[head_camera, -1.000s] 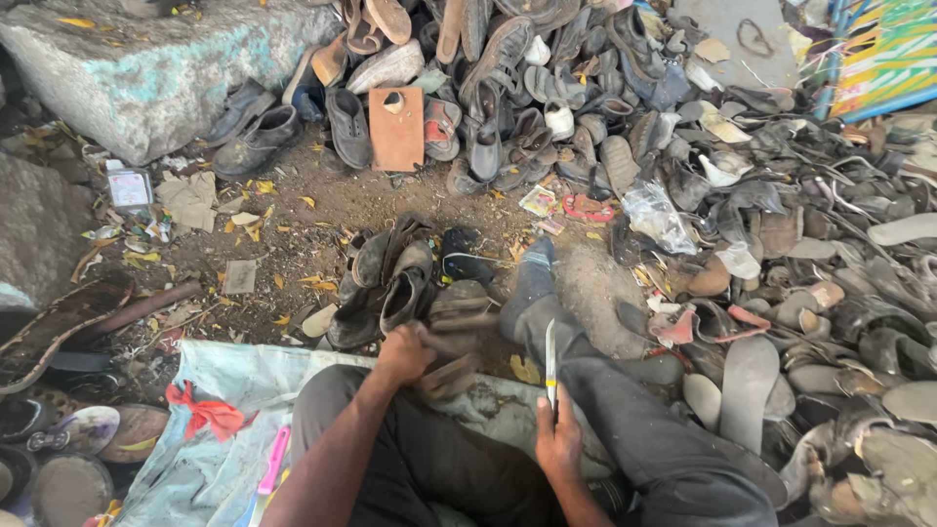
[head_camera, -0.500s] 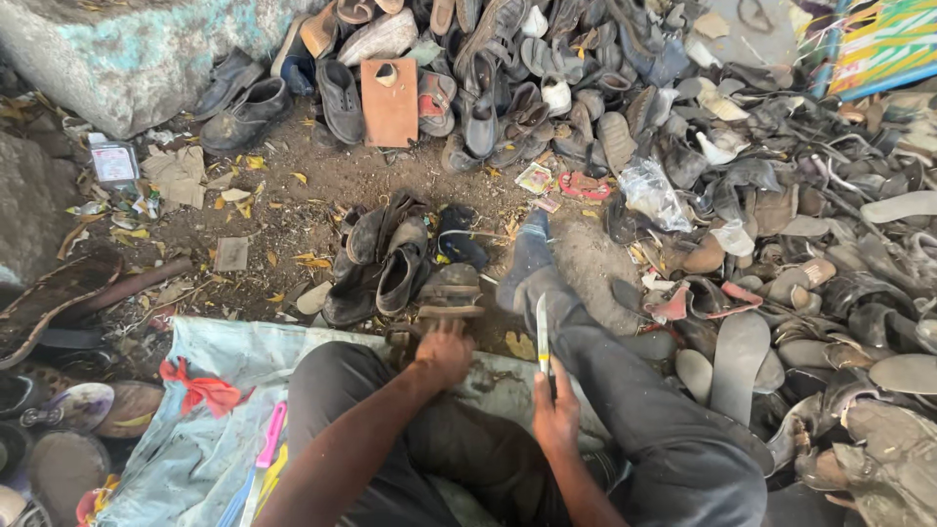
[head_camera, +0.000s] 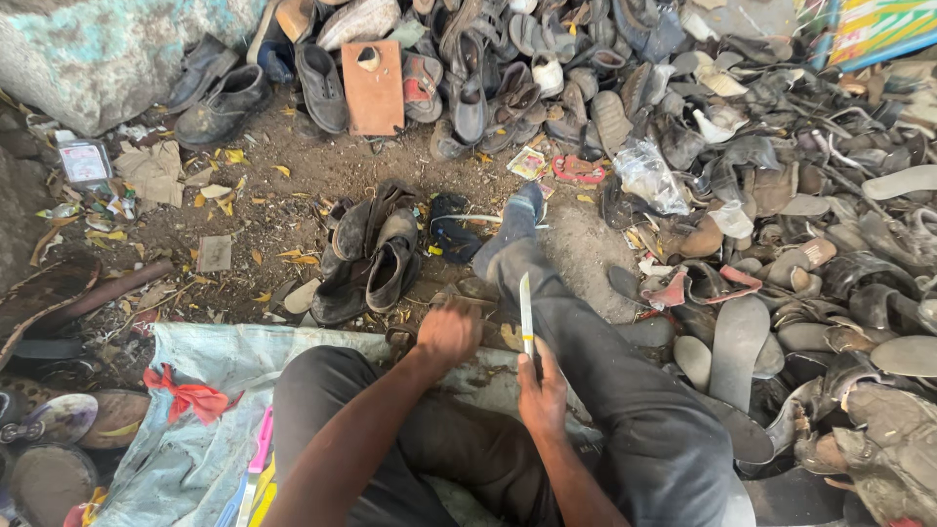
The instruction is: The person repairs shoes by using a small blade to trim material from a shoe sole and a hammer to secure parts together.
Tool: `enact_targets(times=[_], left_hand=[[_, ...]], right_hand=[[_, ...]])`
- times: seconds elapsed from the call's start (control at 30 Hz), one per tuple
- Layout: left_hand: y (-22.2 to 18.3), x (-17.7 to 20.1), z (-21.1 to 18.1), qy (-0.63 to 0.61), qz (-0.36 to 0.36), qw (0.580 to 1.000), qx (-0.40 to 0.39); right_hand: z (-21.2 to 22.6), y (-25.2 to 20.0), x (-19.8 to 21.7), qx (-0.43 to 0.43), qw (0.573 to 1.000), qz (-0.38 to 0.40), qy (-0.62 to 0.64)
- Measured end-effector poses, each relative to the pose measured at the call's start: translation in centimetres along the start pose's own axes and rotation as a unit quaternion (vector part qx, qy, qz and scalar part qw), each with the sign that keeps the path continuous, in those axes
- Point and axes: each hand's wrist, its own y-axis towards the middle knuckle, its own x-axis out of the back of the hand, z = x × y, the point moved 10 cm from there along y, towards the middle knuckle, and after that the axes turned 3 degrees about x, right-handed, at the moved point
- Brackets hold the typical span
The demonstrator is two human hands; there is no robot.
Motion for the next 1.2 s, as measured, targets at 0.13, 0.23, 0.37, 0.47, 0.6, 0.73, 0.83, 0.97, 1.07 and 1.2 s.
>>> enact_targets(times=[0.13,0.23,0.37,0.47,0.6,0.73,0.83,0.97,1.07,1.2], left_hand=[[2.4,0.4,0.6,-0.061,-0.157,0.986,-0.006],[3.9,-2.6,0.7,-0.022,-0.116,0.993,0.017],[4.4,-4.7,3.4,-0.092,-0.066,0.990,0.089],[5.7,-3.8,3.3,-0.118,-0.061,0.987,0.087],[6.9,-4.0,3.1,-0.132,-0.009,0.975,0.176],[7.7,-6.3,3.3,-0.067,0.087,0.968,0.226],[8.7,-7.3,3.8,-0.068,0.079,0.974,0.199],[8.2,-7.9,4.9,-0.140,-0.007,0.971,0.194],[7.5,-8.0,4.9,-0.176,-0.076,0.964,0.183],[7.4,-7.9,4.6,-0.181,-0.127,0.961,0.165]], right_hand=[[0.2,0.6,-0.7,0.093,0.991,0.010,-0.093],[-2.2,1.1,0.4,0.054,0.981,0.030,-0.184],[-5.8,1.3,0.7,-0.033,0.978,0.083,-0.187],[-6.8,2.1,0.7,-0.096,0.974,0.099,-0.180],[-5.0,2.9,0.8,-0.075,0.967,0.105,-0.221],[-3.8,3.5,0.9,-0.024,0.957,0.106,-0.271],[-4.6,4.1,1.1,-0.033,0.953,0.112,-0.279],[-4.4,5.1,0.8,0.005,0.955,0.132,-0.267],[-2.9,5.3,1.0,0.050,0.955,0.127,-0.265],[-2.0,4.8,1.4,0.020,0.910,0.157,-0.382]])
